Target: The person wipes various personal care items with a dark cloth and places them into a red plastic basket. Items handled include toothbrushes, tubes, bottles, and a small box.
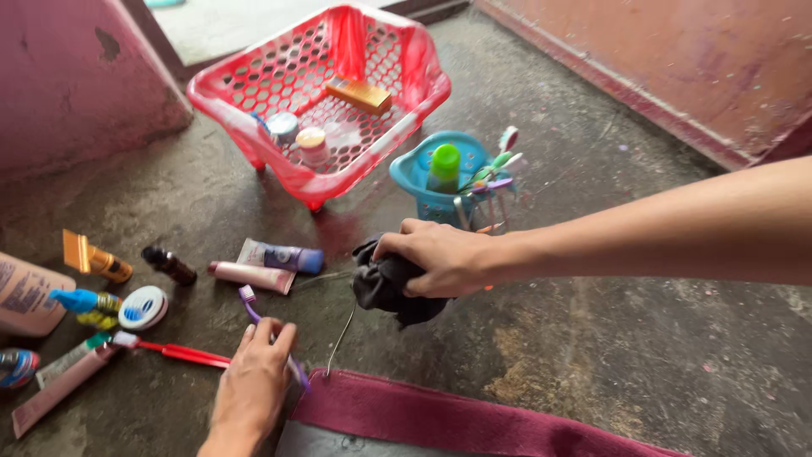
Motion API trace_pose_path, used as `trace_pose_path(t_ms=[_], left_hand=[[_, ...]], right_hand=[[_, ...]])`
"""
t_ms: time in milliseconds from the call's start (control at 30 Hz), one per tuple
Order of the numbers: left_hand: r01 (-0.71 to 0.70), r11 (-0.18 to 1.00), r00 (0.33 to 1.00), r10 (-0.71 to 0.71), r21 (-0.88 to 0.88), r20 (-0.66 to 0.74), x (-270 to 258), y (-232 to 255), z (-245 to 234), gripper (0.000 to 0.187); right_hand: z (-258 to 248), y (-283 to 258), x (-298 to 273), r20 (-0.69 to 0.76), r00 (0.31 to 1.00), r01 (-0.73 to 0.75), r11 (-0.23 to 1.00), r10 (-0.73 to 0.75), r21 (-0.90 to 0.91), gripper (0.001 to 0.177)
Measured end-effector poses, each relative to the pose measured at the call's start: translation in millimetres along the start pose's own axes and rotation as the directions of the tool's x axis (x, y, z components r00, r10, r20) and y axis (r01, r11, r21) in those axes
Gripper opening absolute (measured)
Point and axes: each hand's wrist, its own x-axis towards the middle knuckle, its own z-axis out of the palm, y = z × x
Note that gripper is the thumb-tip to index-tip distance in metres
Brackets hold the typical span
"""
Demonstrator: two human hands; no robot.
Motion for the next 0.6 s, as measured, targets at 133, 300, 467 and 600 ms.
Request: trace_pose_path(t_ms=[133, 300, 467, 600], left_hand=[[0.116, 0.916, 0.979, -0.171, -0.384, -0.113, 26, 69, -26, 0.037], [-0.244, 0.753, 0.784, -0.218, -0.611, -0.582, 57, 162, -37, 0.044], [-0.417, 0.409, 0.797, -0.264, -0.812, -0.543, 56, 198, -51, 0.084], [-0.396, -0.277, 0.87, -0.418, -0.876, -0.261, 66, 184, -54, 0.102]], right_hand=[[-15, -7, -19, -0.191, 0.98, -0.042, 0.996, 0.056, 0.076, 0.062], [0, -29, -12, -0.314, 0.905, -0.137, 0.896, 0.286, 0.421, 0.074], [-12, -12, 3, -0.333, 0.837, -0.126, 0.745, 0.435, 0.655, 0.073], [-9, 2, -1, -0.268, 0.915, -0.024, 0.703, 0.302, 0.711, 0.068]])
